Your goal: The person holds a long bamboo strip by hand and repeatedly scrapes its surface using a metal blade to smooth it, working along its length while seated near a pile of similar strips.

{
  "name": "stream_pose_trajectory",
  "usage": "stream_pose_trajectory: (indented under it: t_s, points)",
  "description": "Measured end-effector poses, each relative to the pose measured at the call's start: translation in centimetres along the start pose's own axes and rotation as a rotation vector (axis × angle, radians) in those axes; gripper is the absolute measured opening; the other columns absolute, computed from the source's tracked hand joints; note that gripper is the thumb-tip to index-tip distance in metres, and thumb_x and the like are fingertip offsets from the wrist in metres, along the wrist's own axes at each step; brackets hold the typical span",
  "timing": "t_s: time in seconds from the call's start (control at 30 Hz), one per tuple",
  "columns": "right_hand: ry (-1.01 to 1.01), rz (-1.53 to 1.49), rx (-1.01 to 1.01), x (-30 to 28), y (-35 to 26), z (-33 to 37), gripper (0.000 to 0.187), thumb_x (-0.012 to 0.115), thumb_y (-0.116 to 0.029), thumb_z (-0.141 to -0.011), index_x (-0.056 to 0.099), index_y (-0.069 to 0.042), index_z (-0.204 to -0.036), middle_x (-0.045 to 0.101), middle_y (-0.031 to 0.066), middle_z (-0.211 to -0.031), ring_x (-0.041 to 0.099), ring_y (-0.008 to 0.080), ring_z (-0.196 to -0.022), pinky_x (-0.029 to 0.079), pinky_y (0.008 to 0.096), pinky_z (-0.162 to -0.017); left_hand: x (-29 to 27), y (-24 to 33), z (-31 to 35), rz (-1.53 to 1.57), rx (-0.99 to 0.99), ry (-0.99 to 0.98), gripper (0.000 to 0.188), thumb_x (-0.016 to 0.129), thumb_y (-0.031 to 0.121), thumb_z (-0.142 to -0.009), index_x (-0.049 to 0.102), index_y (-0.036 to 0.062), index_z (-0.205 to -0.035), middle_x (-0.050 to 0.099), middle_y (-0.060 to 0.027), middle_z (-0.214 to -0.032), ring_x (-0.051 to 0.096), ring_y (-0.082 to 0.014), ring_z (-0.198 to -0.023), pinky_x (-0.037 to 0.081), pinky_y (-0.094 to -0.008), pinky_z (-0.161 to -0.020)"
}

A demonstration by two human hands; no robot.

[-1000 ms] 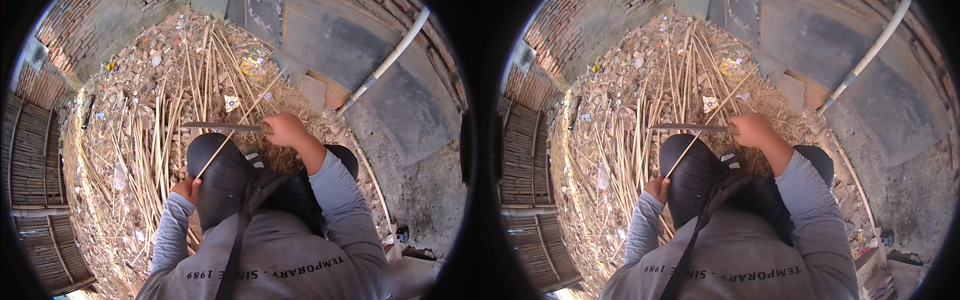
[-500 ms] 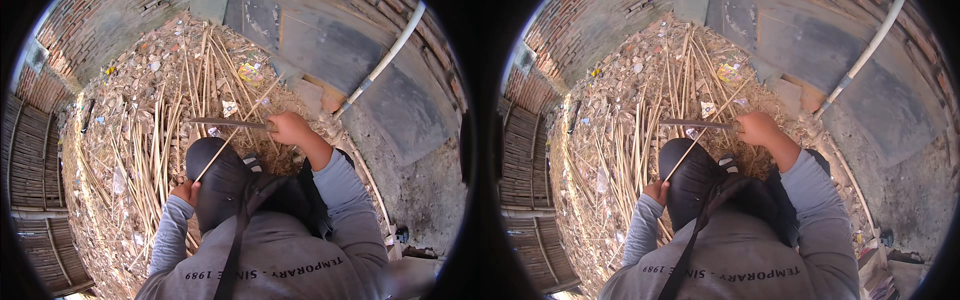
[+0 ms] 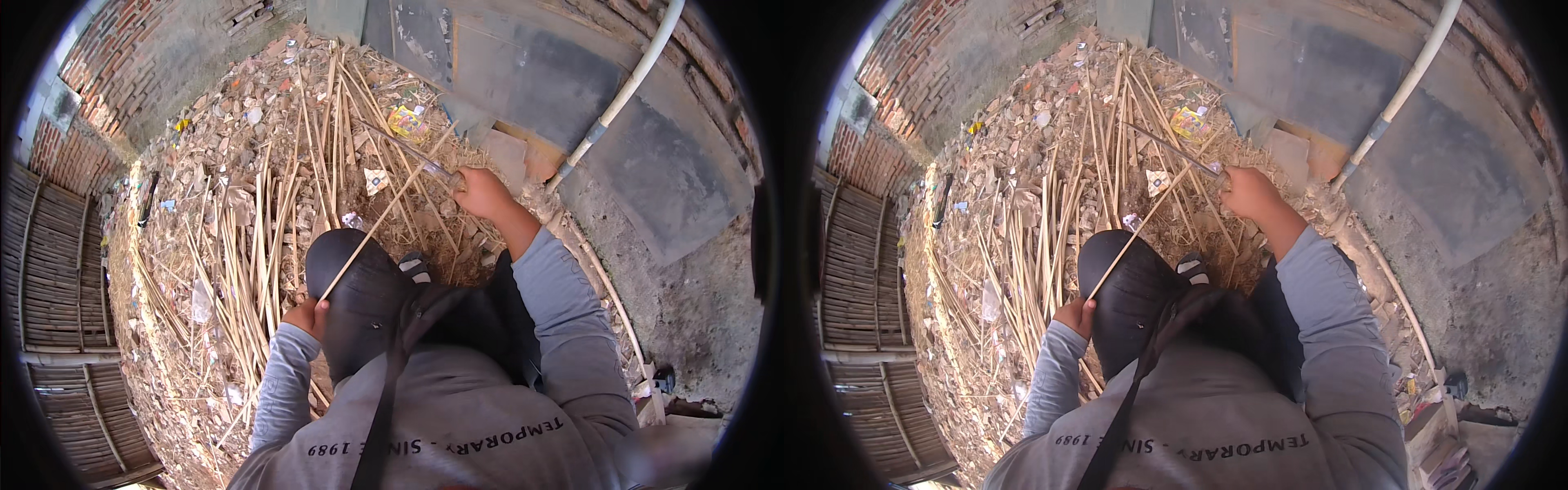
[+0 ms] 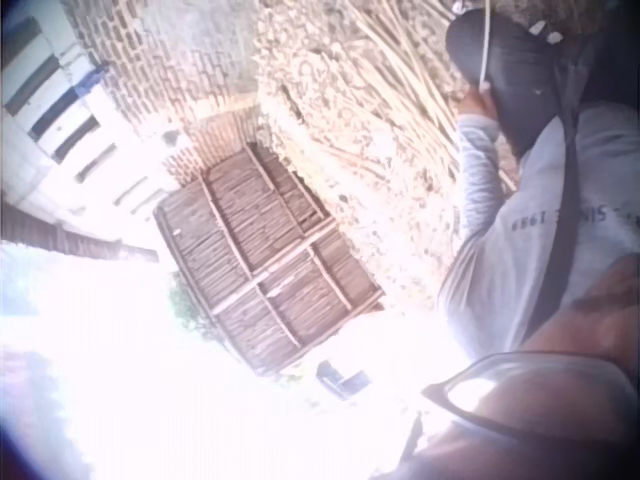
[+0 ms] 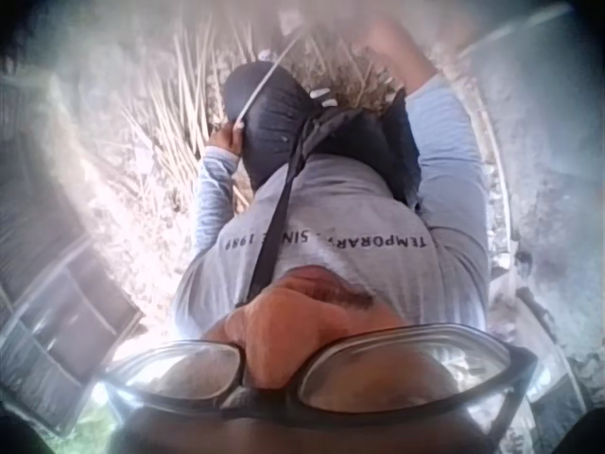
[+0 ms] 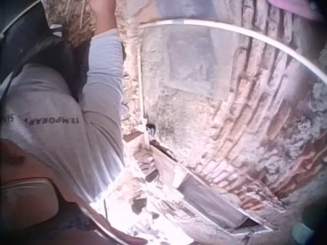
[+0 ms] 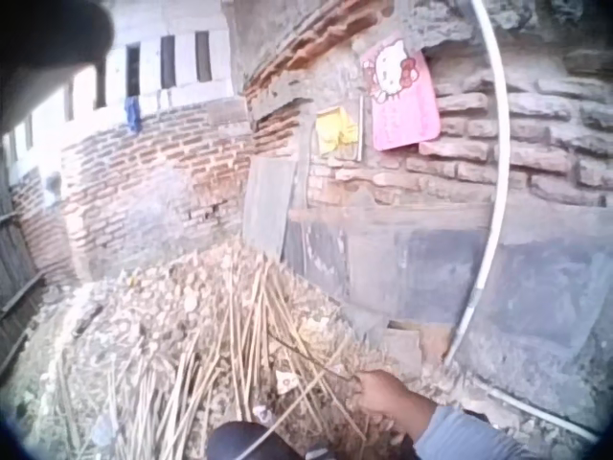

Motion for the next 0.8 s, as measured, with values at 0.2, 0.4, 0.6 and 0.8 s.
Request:
stream_pose_trajectory:
  t_s: [0.2,0.4,0.6,0.8]
  points:
    - [-0.169,0.111,-0.156,1.7,-6.6,1.4,0.039,0.070,-0.028,-0.075,0.063,-0.006,-0.107,0.066,0.0206,-0.087,0.064,0.0394,-0.085,0.051,0.0479,-0.075,0.4,-2.2,0.8,-0.044,-0.051,0.015,0.045,0.044,0.044,-0.096,0.057,0.0020,-0.086,0.061,-0.0287,-0.073,0.060,-0.0493,-0.074,0.047,-0.0543,-0.067]
    - [-0.026,-0.059,0.062,1.0,0.8,-0.5,0.030,0.068,-0.023,-0.074,0.064,-0.008,-0.100,0.066,0.0191,-0.084,0.064,0.0389,-0.088,0.051,0.0473,-0.078,0.5,-0.9,0.2,-0.109,-0.091,-0.004,0.045,0.045,0.044,-0.096,0.057,0.0019,-0.088,0.062,-0.0290,-0.072,0.061,-0.0495,-0.073,0.048,-0.0547,-0.067]
    - [-0.230,0.109,-0.148,2.4,-7.9,1.6,0.031,0.068,-0.023,-0.072,0.065,-0.008,-0.099,0.067,0.0194,-0.087,0.064,0.0385,-0.090,0.051,0.0453,-0.078,0.7,-2.4,1.4,-0.083,-0.111,0.007,0.045,0.045,0.044,-0.096,0.055,0.0011,-0.087,0.061,-0.0285,-0.070,0.060,-0.0489,-0.073,0.047,-0.0533,-0.066]
    - [-0.026,-0.096,0.112,2.1,2.0,-1.3,0.037,0.065,-0.022,-0.072,0.064,-0.006,-0.106,0.066,0.0237,-0.094,0.063,0.0398,-0.092,0.051,0.0455,-0.081,0.5,-1.0,0.5,-0.127,-0.101,-0.009,0.044,0.046,0.043,-0.096,0.055,0.0014,-0.087,0.061,-0.0277,-0.072,0.061,-0.0483,-0.073,0.047,-0.0532,-0.067]
Point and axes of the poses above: each hand's wrist, its own z-axis away from the middle knuckle, its own x-axis out of the palm, y = z × x, the point moved 10 cm from there along -z, towards the middle knuckle
